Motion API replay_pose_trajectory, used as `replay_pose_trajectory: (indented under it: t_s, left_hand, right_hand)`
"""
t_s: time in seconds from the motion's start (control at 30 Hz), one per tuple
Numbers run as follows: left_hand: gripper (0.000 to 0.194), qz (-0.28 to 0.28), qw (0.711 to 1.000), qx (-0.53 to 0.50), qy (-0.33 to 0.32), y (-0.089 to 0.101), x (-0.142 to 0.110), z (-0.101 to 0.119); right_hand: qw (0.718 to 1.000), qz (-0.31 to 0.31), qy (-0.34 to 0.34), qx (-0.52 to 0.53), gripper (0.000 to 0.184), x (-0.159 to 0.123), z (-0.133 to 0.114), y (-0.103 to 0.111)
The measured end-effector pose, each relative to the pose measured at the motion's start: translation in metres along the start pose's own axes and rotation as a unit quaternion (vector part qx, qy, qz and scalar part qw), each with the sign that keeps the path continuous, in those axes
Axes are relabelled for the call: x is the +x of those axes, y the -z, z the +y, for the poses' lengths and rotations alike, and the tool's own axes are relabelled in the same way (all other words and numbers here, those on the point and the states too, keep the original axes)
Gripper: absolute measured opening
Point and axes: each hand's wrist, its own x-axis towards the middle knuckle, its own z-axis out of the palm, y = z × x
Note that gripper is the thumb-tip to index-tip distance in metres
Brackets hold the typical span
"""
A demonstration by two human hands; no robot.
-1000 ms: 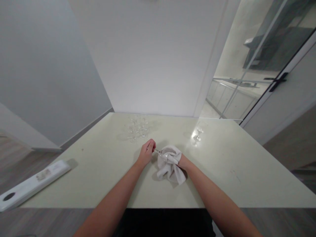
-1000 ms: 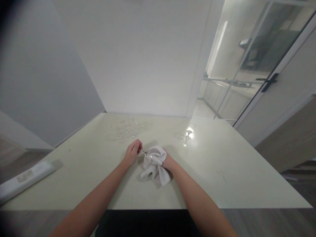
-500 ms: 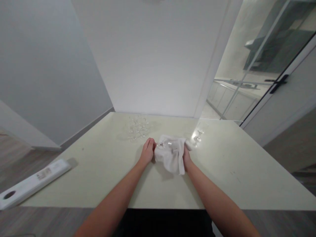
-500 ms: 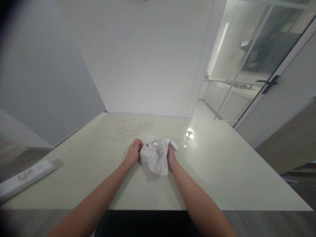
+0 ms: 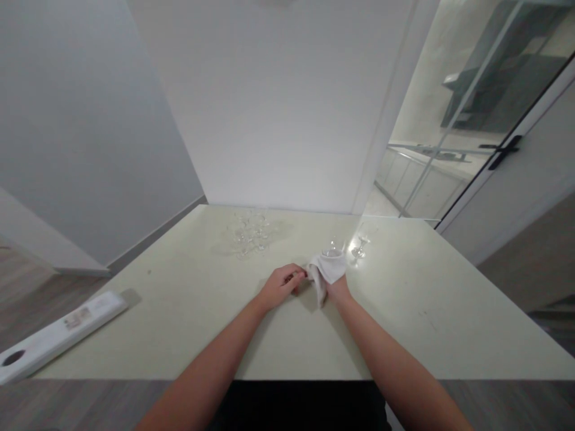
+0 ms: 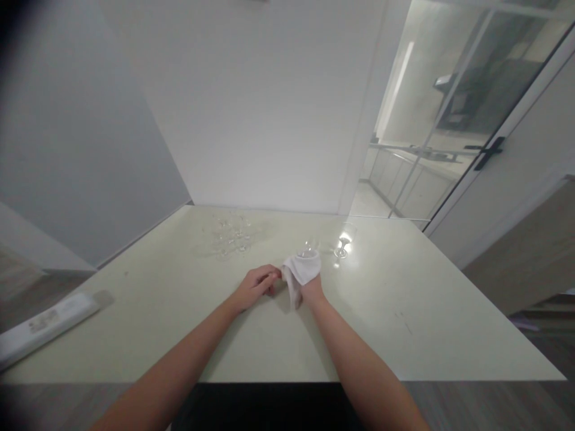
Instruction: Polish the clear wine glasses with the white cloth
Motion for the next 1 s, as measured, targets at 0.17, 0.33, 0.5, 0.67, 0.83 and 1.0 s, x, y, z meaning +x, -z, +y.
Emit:
replay_pose_trajectory:
  t_s: [0.17,0.33,0.5,0.67,0.83,1.0]
  left_hand:
    - [0.04,0.123,0.987,-0.102,0.005,0.005,0.004,-0.008]
    - [0.05,0.135,0.972,-0.187,-0.03,0.009,0.005,-0.01]
    - [0.056,0.048,0.96,-0.277,0.003,0.012,0.006,-0.013]
    - [0.055,0.102,0.964,-0.244,-0.008,0.009,0.008,-0.012]
    - [0.059,0.05,0.956,-0.289,-0.016,0.01,0.006,-0.006]
    - [0.056,0.112,0.962,-0.249,-0.008,0.009,0.008,-0.004]
  right_hand:
    - [0.989,-0.056,0.028,-0.132,0.034,-0.009,-0.009,-0.002]
    - [0.968,-0.208,0.046,-0.129,0.033,-0.018,-0.021,-0.012]
    - [0.953,-0.29,0.071,-0.059,0.047,-0.014,-0.03,-0.009]
    - [0.968,-0.212,0.054,-0.127,0.038,-0.018,-0.029,-0.009]
    - [0.968,-0.245,0.048,-0.034,0.044,-0.02,-0.031,-0.012]
    - [0.973,-0.189,0.048,-0.127,0.03,-0.02,-0.03,-0.01]
